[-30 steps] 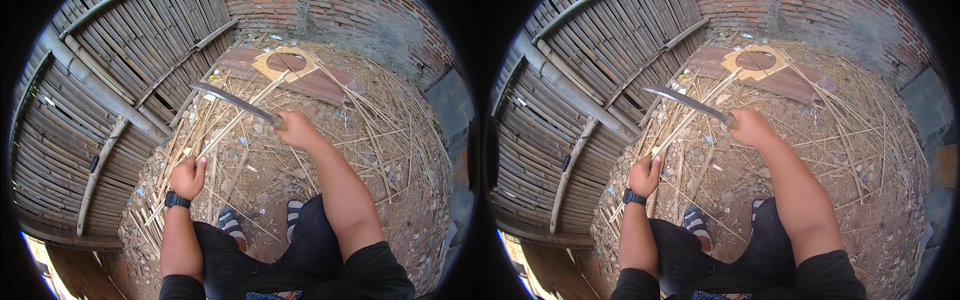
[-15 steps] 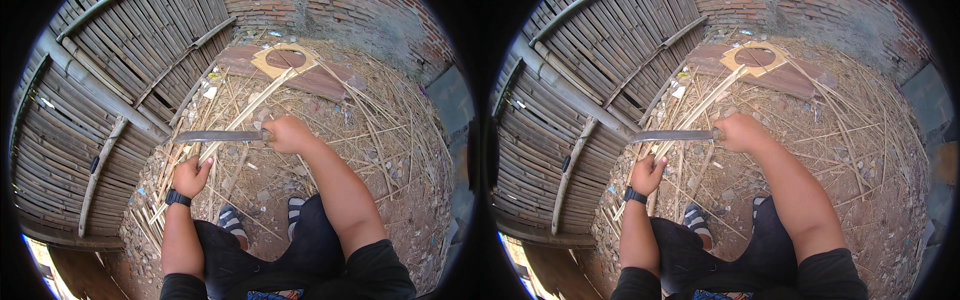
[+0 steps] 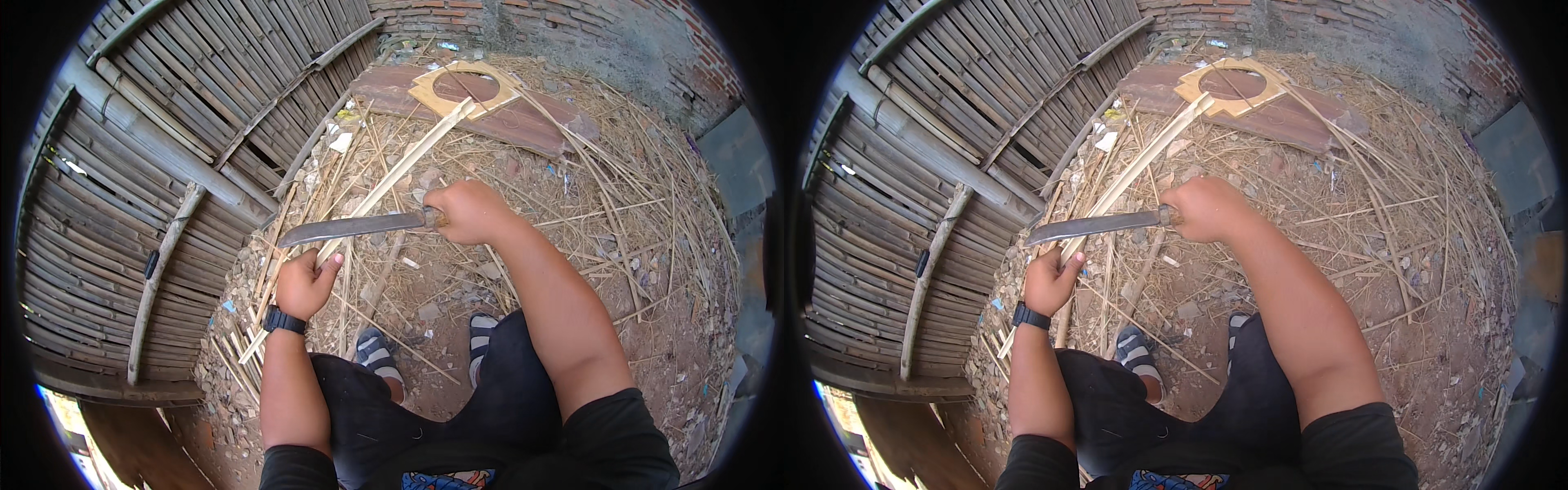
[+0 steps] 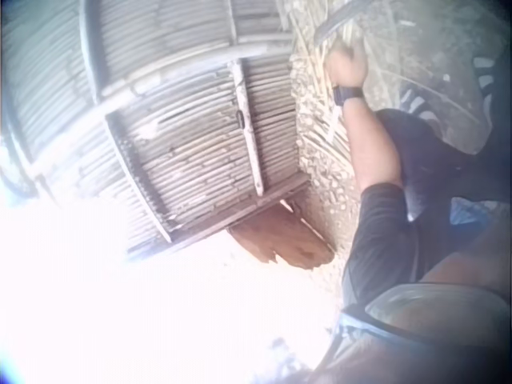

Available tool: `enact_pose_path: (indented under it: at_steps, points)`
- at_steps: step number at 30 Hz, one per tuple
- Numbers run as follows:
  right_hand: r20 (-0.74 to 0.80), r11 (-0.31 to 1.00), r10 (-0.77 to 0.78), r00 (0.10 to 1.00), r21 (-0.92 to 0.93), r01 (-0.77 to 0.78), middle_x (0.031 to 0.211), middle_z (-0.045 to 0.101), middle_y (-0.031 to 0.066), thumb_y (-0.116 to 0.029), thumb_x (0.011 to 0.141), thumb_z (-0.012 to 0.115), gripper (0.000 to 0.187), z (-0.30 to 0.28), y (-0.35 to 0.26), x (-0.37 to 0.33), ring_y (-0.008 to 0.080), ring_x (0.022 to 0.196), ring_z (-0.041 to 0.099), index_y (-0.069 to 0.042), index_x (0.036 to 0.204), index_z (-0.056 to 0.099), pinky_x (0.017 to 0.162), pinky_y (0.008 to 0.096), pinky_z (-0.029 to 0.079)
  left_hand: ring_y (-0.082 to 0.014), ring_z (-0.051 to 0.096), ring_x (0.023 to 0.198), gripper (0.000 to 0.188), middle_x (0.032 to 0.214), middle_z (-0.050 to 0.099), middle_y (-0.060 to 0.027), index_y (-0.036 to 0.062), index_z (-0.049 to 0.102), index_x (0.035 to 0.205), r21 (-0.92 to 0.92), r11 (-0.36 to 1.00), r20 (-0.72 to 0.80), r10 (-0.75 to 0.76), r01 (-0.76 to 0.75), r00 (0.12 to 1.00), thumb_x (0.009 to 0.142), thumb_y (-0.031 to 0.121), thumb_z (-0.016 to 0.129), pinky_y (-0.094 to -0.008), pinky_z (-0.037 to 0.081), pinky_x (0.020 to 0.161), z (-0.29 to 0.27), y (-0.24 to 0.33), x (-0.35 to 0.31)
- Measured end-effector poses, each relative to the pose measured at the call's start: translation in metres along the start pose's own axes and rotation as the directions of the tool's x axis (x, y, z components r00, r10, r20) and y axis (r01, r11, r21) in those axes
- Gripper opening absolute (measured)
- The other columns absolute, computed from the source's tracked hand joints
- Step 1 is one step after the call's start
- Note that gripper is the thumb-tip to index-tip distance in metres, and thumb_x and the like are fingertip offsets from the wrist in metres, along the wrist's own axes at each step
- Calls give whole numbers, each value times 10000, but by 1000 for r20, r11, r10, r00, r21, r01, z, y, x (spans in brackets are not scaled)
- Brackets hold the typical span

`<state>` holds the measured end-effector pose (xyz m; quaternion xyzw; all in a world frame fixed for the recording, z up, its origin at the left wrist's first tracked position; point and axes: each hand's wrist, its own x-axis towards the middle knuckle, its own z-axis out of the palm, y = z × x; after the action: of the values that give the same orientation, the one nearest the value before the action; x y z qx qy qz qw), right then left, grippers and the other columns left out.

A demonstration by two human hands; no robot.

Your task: The person holds a long bamboo strip in their left hand and uses a curved knife in their right hand to shave thin layers off the strip. The person repeatedly strokes the knife along the bamboo to thin it, with shavings falling onto the ground.

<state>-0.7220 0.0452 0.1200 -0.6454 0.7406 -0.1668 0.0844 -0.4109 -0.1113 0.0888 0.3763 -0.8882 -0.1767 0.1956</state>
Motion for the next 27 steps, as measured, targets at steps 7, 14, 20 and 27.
enact_pose_path:
  at_steps: [7,14,20,27]
  points:
    - [-205,879,437,876,305,-367,946,740,203,-305,852,803,361,0,56,0,397,918,713,-92,1131,724,810,471,546,-332,564,528,568,585,570,-180,0,601,727,-8,1000,-27,-19,19,999,956,508,709,-434,452,537,-3,-4,2]
    - [-11,997,61,998,46,-60,919,735,213,-341,871,798,382,-5,8,0,376,913,722,-74,1134,722,823,469,548,-313,562,525,581,580,568,-171,-4,600,719,-60,998,-12,-11,10,1000,951,516,717,-427,456,541,2,-10,-2]
    - [-264,915,384,885,241,-325,918,744,184,-318,877,786,359,0,60,-2,358,896,730,-100,1156,724,804,457,558,-316,526,502,596,559,547,-170,-3,590,700,53,999,-33,-9,10,999,953,522,718,-434,436,524,-8,-4,1]
    - [-9,999,45,999,20,-45,958,748,187,-272,850,789,354,-3,8,0,365,921,725,-107,1156,728,823,478,555,-338,524,504,592,561,554,-173,-5,592,707,-78,997,-25,14,-16,1000,959,518,710,-444,441,532,0,-7,-1]
